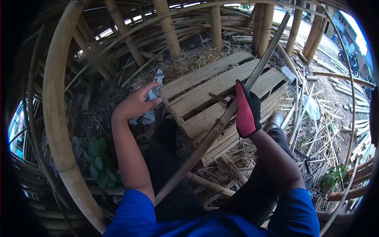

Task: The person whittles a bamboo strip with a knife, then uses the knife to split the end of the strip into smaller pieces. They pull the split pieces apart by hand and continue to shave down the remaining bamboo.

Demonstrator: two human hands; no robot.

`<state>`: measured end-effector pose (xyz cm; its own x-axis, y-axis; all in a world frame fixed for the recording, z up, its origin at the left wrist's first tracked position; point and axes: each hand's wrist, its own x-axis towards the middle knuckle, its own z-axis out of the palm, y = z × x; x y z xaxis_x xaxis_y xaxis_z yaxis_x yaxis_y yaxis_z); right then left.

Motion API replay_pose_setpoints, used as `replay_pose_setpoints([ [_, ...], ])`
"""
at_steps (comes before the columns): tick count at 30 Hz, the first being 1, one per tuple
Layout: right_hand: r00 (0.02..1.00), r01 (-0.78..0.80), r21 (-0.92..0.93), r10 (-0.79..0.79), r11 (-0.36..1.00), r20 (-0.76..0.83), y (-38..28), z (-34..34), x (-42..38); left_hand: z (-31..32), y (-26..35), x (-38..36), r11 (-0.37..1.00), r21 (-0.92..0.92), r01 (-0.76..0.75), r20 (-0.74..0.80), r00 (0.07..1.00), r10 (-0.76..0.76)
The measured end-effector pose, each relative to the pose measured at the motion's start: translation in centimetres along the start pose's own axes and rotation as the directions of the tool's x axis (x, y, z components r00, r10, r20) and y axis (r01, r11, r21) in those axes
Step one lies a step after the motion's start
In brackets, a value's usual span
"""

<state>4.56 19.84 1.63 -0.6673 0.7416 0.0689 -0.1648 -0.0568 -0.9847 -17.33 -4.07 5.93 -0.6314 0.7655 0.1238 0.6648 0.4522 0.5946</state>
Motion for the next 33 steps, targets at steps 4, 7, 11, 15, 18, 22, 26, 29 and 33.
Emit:
replay_pose_setpoints([
  [4, 0.998, -0.041, -0.038, 0.043, 0.998, 0.052, 1.0, -0.9, 1.3, 0.5, -3.5, -0.2, 0.991, -0.013, 0.131, 0.297, 0.947, -0.121],
  [7, 0.992, -0.108, -0.085, 0.113, 0.991, 0.058, 1.7, -0.9, 1.3, 2.6, -8.3, -0.1, 0.981, -0.024, 0.191, 0.330, 0.928, -0.172],
  [11, 0.995, 0.026, -0.178, -0.009, 0.984, 0.095, 3.2, -1.6, 0.6, 8.4, -19.4, -0.6, 0.898, 0.152, 0.413, 0.175, 0.883, -0.436],
  [15, 0.999, -0.032, -0.206, 0.037, 0.978, 0.022, 3.0, -0.5, -0.2, 16.3, -32.9, -2.7, 0.676, 0.713, 0.187, 0.237, 0.843, -0.482],
  [18, 0.999, -0.025, -0.214, 0.034, 0.976, 0.036, 4.5, -0.4, 0.3, 20.8, -31.9, -6.5, 0.631, 0.238, 0.738, 0.066, 0.636, -0.769],
  [22, 1.000, -0.012, -0.322, 0.014, 0.947, 0.004, 4.6, 0.1, 0.1, 31.3, -41.4, -10.5, 0.851, 0.195, 0.488, 0.096, 0.854, -0.512],
  [26, 1.000, 0.023, -0.363, -0.023, 0.932, 0.004, 4.4, 0.5, -0.2, 36.4, -45.0, -10.2, 0.619, 0.352, 0.702, -0.143, 0.694, -0.705],
  [29, 0.999, -0.026, -0.333, 0.031, 0.943, 0.010, 4.6, 0.6, 0.1, 36.0, -41.9, -8.3, 0.384, 0.014, 0.923, -0.213, 0.378, -0.901],
  [33, 0.999, -0.037, -0.339, 0.042, 0.940, 0.008, 4.0, 1.8, -0.3, 34.4, -39.6, -7.7, 0.395, 0.027, 0.918, -0.210, 0.391, -0.896],
])
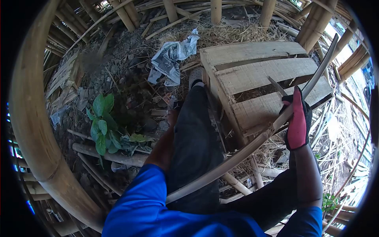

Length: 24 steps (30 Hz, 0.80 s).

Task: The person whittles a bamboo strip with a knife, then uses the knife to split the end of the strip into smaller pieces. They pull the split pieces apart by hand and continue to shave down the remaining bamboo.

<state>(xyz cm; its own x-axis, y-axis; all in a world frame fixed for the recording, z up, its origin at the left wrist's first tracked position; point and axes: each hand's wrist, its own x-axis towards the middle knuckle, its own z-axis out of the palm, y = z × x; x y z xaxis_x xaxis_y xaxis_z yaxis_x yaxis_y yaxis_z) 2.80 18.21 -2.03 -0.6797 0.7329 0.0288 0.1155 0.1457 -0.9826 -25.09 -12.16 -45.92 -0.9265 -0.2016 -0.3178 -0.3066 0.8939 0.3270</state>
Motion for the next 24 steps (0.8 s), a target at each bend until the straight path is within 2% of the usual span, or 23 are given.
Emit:
replay_pose_setpoints([
  [2, 1.000, -0.008, 0.045, 0.008, 0.999, 0.002, -0.1, 0.5, 0.0, -1.0, -0.3, 0.1, 0.991, -0.023, -0.131, 0.080, 0.988, 0.132],
  [4, 1.000, -0.019, 0.035, 0.018, 0.999, 0.026, 0.3, 0.3, 0.4, -3.8, -0.3, -0.4, 0.951, -0.129, -0.282, 0.214, 0.928, 0.305],
  [6, 0.998, -0.030, -0.038, 0.032, 0.999, 0.061, 0.2, 0.2, 0.5, -7.9, 0.0, -1.5, 0.866, -0.372, -0.334, 0.377, 0.798, 0.470],
  [7, 0.997, -0.033, -0.038, 0.035, 0.999, 0.061, 0.0, 0.2, 0.5, -10.0, 0.0, -1.9, 0.812, -0.504, -0.294, 0.451, 0.713, 0.537],
  [9, 0.995, -0.070, -0.029, 0.072, 0.997, 0.074, -0.2, 0.3, 0.4, -12.4, -0.6, -2.2, 0.735, -0.666, -0.129, 0.537, 0.601, 0.592],
  [10, 0.994, -0.069, -0.024, 0.071, 0.997, 0.078, -0.2, 0.4, 0.4, -12.2, -1.3, -1.5, 0.736, -0.664, -0.130, 0.534, 0.606, 0.590],
  [11, 0.995, -0.059, -0.015, 0.060, 0.998, 0.074, -0.2, 0.4, 0.3, -11.9, -1.7, -0.8, 0.594, -0.763, 0.255, 0.620, 0.546, 0.563],
  [12, 0.996, -0.050, -0.007, 0.051, 0.999, 0.068, -0.2, 0.4, 0.2, -11.8, -2.0, -0.5, 0.366, -0.708, 0.604, 0.684, 0.458, 0.568],
  [13, 0.997, -0.049, -0.004, 0.050, 0.999, 0.066, -0.1, 0.4, 0.2, -11.7, -2.6, -0.2, 0.368, -0.709, 0.602, 0.684, 0.458, 0.568],
  [15, 0.997, -0.027, 0.001, 0.027, 1.000, 0.072, 0.1, 0.3, 0.2, -11.6, -3.7, -0.6, 0.087, -0.825, 0.558, 0.497, 0.644, 0.582],
  [16, 0.997, -0.026, 0.001, 0.025, 1.000, 0.071, 0.2, 0.2, 0.3, -11.7, -3.8, -0.8, 0.086, -0.825, 0.558, 0.496, 0.644, 0.583],
  [18, 0.996, -0.023, 0.021, 0.021, 1.000, 0.088, 0.4, 0.1, 0.4, -12.2, -4.2, -1.3, 0.015, -0.876, 0.482, 0.350, 0.614, 0.708],
  [24, 0.988, -0.087, 0.007, 0.086, 0.996, 0.129, 0.0, -0.2, 0.3, -13.1, -4.5, -2.1, 0.005, -0.914, 0.407, 0.250, 0.552, 0.796],
])
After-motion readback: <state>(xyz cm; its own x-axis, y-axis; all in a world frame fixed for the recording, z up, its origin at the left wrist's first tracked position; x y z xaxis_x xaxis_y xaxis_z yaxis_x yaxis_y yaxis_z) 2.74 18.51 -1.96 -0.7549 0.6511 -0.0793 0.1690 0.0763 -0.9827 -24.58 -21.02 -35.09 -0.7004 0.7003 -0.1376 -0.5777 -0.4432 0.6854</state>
